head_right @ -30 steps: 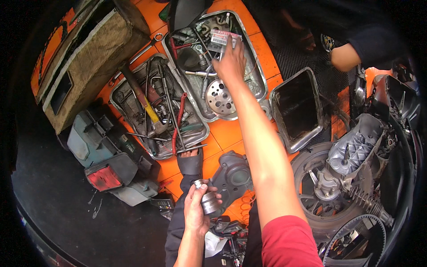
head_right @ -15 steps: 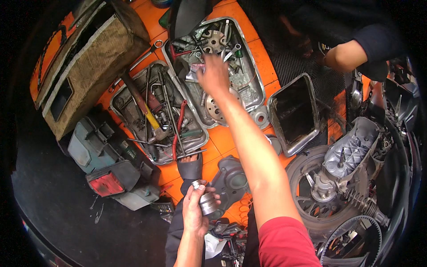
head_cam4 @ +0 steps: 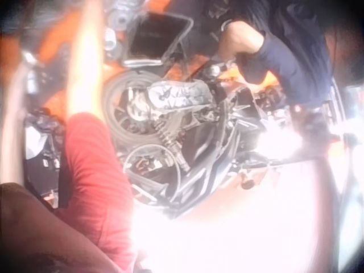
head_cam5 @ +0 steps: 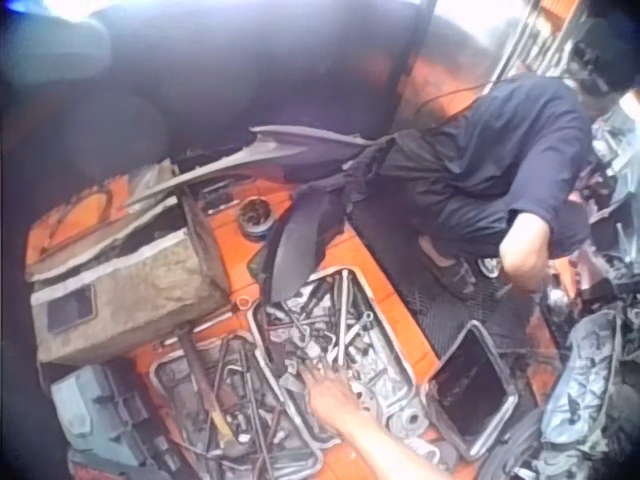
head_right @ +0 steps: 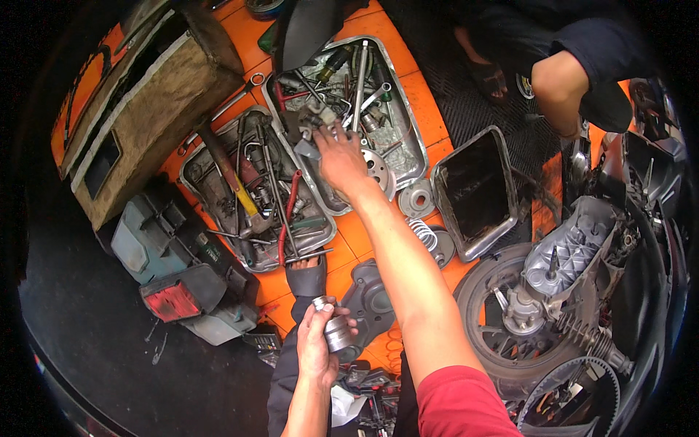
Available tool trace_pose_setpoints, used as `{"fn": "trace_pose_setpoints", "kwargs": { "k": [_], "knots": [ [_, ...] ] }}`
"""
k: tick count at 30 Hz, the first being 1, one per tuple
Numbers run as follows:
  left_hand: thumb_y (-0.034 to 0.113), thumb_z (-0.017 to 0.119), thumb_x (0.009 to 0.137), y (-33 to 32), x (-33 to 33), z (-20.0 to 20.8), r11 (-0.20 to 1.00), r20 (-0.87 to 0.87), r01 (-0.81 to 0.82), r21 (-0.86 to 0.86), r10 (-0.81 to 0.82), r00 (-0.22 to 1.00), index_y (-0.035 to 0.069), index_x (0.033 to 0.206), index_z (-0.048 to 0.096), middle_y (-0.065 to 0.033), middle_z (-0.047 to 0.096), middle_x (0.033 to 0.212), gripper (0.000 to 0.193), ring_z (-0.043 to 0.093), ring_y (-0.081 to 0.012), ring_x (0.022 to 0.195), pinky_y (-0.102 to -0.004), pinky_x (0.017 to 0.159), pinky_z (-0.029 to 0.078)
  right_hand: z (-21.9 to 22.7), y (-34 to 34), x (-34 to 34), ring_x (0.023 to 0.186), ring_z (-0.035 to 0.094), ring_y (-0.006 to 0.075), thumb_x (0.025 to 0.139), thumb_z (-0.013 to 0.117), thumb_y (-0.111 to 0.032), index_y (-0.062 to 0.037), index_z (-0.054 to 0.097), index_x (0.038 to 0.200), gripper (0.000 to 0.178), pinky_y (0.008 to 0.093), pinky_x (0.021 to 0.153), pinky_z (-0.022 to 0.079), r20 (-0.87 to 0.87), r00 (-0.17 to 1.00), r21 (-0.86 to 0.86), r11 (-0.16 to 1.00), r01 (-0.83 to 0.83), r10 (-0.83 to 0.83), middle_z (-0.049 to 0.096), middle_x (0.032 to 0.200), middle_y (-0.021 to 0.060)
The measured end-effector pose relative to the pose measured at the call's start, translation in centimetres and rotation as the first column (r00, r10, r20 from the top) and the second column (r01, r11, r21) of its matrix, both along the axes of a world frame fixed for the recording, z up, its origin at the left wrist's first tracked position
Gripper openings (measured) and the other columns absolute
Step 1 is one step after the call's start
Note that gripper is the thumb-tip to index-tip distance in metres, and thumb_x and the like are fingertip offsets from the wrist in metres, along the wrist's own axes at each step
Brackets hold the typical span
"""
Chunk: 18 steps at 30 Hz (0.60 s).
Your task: The person applies grease to a pulley assembly and then uses a power drill to secure a clutch housing onto a drive shaft.
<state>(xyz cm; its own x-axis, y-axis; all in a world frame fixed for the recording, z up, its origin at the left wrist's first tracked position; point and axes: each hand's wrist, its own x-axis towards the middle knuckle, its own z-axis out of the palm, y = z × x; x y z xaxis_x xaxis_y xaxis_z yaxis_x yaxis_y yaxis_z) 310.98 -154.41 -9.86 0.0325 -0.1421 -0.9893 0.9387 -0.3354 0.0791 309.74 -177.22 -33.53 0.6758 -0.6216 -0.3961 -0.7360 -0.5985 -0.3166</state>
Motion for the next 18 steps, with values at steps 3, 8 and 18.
{"fn": "trace_pose_setpoints", "kwargs": {
  "k": [3, 8, 18],
  "knots": [
    [0.02, 0.064, 0.094, 0.0, -0.6, 0.0, 1.0, -0.003, 0.024, 0.0, -0.024, 1.0, 0.0, 0.118, 0.053, -0.013, 0.064, 0.091, 0.033, 0.067, -0.022, 0.076, -0.035, 0.067, 0.058, 0.0, 0.5, -0.4, 0.148, 0.026, 0.0344, 0.087, 0.056, -0.013, -0.0057, 0.037, 0.15, 0.066, 0.0516, 0.119, 0.023, 0.035, 0.999, 0.039, 0.999, -0.016, 0.014, 0.039, 0.156, 0.0141],
    [0.021, 0.064, 0.094, 0.3, -1.3, 0.0, 0.999, -0.006, 0.053, -0.001, -0.053, 0.999, 0.001, 0.118, 0.053, -0.0126, 0.065, 0.091, 0.034, 0.067, -0.0217, 0.076, -0.0346, 0.067, 0.058, 0.3, 1.0, -0.4, 0.148, 0.027, 0.0355, 0.088, 0.052, -0.013, -0.0062, 0.041, 0.149, 0.062, 0.0539, 0.118, 0.023, 0.083, 0.996, 0.113, 0.993, 0.019, -0.029, 0.038, 0.157, 0.0121],
    [0.018, 0.062, 0.094, 0.9, -1.4, -0.1, 1.0, 0.066, 0.007, -0.004, -0.007, 0.998, 0.003, 0.118, 0.052, -0.0124, 0.064, 0.09, 0.03, 0.066, -0.0214, 0.075, -0.0347, 0.066, 0.058, 3.2, 5.9, -0.4, 0.136, 0.042, 0.0359, 0.084, 0.062, -0.013, 0.0001, 0.054, 0.134, 0.052, 0.0486, 0.117, 0.027, 0.359, 0.917, 0.012, 0.983, 0.185, -0.177, 0.054, 0.14, 0.0181]
  ]
}}
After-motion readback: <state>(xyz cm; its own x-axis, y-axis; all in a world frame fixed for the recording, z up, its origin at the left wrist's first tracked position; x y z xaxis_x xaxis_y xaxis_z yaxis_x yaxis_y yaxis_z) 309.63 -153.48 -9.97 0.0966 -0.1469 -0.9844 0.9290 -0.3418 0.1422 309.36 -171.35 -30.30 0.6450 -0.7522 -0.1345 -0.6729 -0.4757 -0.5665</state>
